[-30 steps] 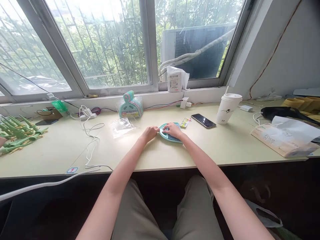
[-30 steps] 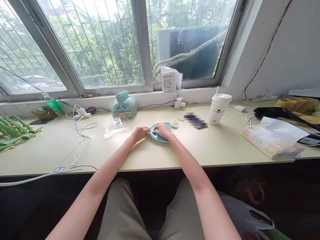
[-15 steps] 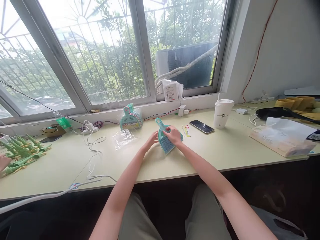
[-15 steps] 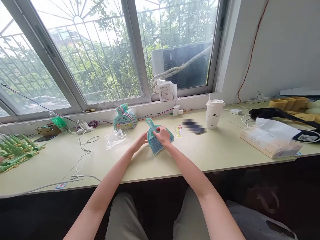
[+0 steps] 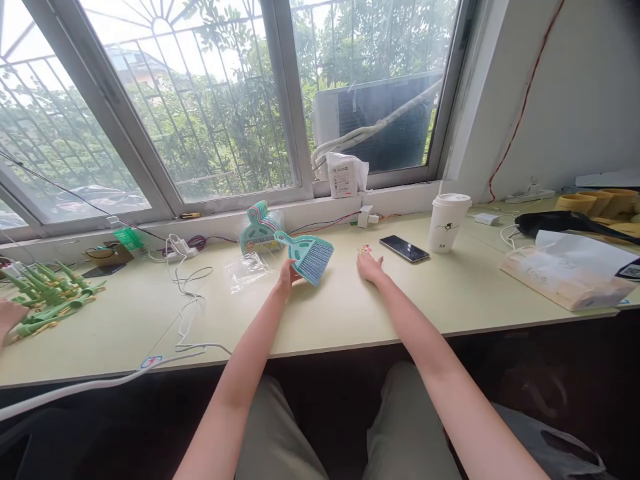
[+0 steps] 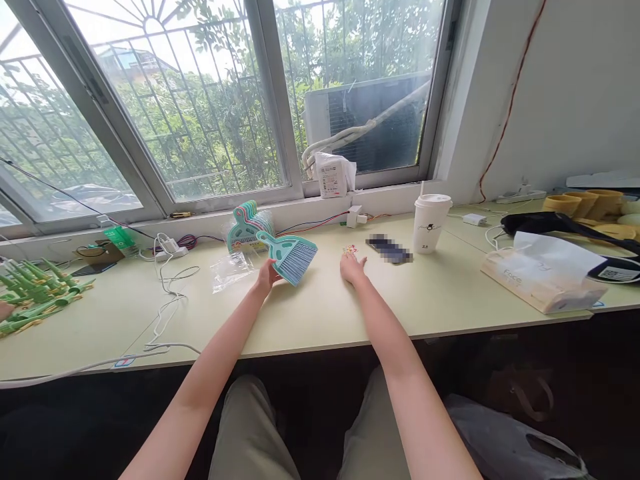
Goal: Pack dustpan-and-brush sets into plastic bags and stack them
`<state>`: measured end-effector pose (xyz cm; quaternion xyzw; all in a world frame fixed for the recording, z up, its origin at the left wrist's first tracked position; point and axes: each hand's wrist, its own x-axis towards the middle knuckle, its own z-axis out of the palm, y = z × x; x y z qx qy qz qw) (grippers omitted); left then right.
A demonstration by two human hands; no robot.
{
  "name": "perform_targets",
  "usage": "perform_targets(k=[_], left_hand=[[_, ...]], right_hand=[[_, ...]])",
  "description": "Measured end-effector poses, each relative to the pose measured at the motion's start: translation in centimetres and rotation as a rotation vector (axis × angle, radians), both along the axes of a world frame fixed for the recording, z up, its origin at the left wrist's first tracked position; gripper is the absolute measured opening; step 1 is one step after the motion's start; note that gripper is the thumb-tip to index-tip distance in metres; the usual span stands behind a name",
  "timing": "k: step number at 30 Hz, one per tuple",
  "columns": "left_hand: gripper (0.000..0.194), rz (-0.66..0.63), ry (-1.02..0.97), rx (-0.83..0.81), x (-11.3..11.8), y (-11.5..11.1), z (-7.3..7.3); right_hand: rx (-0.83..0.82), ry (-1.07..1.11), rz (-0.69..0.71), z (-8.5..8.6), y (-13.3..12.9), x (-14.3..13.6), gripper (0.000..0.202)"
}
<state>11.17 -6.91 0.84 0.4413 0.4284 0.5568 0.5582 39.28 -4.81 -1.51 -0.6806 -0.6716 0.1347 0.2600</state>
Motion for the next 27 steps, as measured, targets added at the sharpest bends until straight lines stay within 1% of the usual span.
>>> perform_targets(k=[2, 4, 5, 6, 9, 11, 14, 17, 21, 23, 25, 27], left_hand=[[0.024, 0.099, -0.045, -0.015, -0.5, 0.1, 0.2], [0.022, 0.156, -0.082, -0.023, -0.9, 0.1, 0.4], [0.021, 0.168, -0.099, -0.025, -1.2, 0.1, 0.5], [0.019, 0.172, -0.116, -0.026, -1.3, 0.1, 0.6], [0.016, 0.183, -0.153, -0.047, -1.7, 0.2, 0.7], [0.015, 0.189, -0.158, -0.073, -1.7, 0.2, 0.6], [0.017, 0.171, -0.152, -0.083, -1.5, 0.2, 0.6], [0.019, 0.135, -0.145, -0.074, -1.1, 0.1, 0.5], [0.022, 0.087, -0.113, -0.083, -0.8, 0.1, 0.3], [0.025, 0.063, -0.09, -0.083, -0.6, 0.2, 0.2], [0.027, 0.035, -0.071, -0.08, -0.6, 0.2, 0.0], [0.029, 0.007, -0.063, -0.079, -0.4, 0.3, -0.1]], right_hand=[[0.003, 0.038, 0.191, 0.0, -0.1, -0.3, 0.051], [0.058, 0.11, 0.354, 0.2, -0.3, -0.9, 0.05], [0.085, 0.138, 0.401, 0.4, -0.5, -1.3, 0.048], [0.113, 0.151, 0.416, 0.6, -0.6, -1.6, 0.046], [0.17, 0.102, 0.355, 0.9, -1.0, -2.4, 0.035], [0.148, 0.062, 0.346, 0.9, -1.2, -2.6, 0.026], [0.056, 0.085, 0.407, 0.6, -1.2, -2.6, 0.031], [0.013, 0.161, 0.43, 0.3, -1.0, -2.4, 0.031], [0.059, 0.239, 0.385, -0.2, -0.4, -2.3, 0.031], [0.111, 0.311, 0.338, -0.4, 0.0, -2.2, 0.039], [0.164, 0.43, 0.263, -0.3, 0.3, -2.0, 0.045], [0.238, 0.596, 0.176, 0.2, 0.4, -1.9, 0.044]])
